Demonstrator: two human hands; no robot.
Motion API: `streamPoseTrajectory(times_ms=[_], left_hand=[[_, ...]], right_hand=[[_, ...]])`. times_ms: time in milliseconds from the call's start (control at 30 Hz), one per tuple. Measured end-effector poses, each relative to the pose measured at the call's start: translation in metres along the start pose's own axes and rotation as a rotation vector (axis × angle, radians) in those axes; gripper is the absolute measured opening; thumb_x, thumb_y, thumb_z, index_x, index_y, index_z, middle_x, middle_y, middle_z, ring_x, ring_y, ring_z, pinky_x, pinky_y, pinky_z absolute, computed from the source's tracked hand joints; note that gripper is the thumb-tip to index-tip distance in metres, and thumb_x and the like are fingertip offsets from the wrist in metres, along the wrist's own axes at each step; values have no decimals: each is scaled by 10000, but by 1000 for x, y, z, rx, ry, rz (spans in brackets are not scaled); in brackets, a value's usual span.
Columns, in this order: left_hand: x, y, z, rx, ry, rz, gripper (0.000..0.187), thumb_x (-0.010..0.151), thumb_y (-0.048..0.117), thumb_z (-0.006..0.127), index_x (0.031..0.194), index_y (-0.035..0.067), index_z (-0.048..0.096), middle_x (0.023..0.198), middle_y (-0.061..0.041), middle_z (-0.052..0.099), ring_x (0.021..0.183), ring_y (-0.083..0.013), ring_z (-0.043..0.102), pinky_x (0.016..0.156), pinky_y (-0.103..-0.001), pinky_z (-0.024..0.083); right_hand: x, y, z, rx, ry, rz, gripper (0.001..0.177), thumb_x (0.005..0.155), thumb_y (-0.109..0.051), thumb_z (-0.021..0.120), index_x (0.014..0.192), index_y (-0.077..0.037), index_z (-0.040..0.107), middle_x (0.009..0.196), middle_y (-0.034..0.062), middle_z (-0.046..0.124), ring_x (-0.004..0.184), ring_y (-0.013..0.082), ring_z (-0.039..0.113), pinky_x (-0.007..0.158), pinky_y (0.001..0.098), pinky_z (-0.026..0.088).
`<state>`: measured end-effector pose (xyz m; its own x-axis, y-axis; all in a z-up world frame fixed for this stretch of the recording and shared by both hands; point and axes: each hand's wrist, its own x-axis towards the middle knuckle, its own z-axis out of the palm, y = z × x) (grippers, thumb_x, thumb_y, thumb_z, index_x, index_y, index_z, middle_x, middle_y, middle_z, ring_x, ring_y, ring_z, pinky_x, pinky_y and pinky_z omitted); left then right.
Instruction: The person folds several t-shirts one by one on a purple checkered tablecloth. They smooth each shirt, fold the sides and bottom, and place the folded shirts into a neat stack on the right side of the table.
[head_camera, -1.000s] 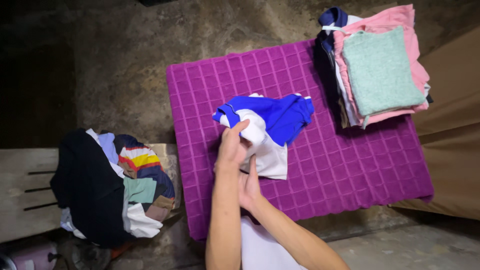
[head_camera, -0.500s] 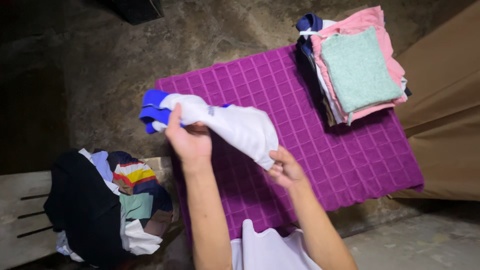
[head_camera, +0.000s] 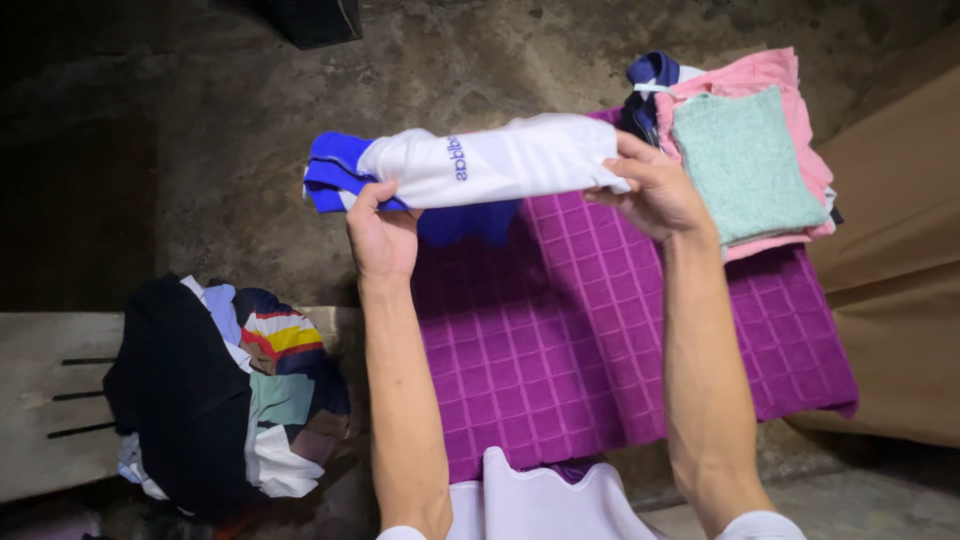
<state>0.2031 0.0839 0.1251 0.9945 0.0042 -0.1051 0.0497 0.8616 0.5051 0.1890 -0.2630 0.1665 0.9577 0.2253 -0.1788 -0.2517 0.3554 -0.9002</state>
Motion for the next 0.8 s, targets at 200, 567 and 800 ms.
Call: streamPoseTrajectory(times_ms=[200, 567, 800], left_hand=[[-47, -70, -68, 185, 280, 19, 402, 897, 55, 595, 1296, 18, 561, 1215, -126, 634, 1097, -302, 648, 868, -498, 586], [-226, -188, -159, 289, 993, -45, 770, 718, -24, 560, 1455, 109, 380, 1335, -135, 512, 1198, -342, 559, 935, -596, 506], [-269, -178, -112, 1076, 628, 255, 1078, 868, 5, 744, 1679, 118, 44, 1685, -245, 181, 1516, -379, 280, 1169, -444, 316]], right_hand=[[-14, 59, -46, -508, 237, -48, 718, 950, -26, 631, 1594, 9, 315, 988, 98, 660, 665, 151, 622, 552, 283, 518], [-148, 184, -100, -428, 110, 355, 339, 872, 40, 590, 1184, -29, 704, 1322, 19, 596, 856, 125, 670, 699, 297, 614], [-161, 179, -124, -688, -223, 449, 380, 773, 27, 664, 1117, -45, 808, 954, 117, 744, 798, 124, 654, 738, 269, 522]])
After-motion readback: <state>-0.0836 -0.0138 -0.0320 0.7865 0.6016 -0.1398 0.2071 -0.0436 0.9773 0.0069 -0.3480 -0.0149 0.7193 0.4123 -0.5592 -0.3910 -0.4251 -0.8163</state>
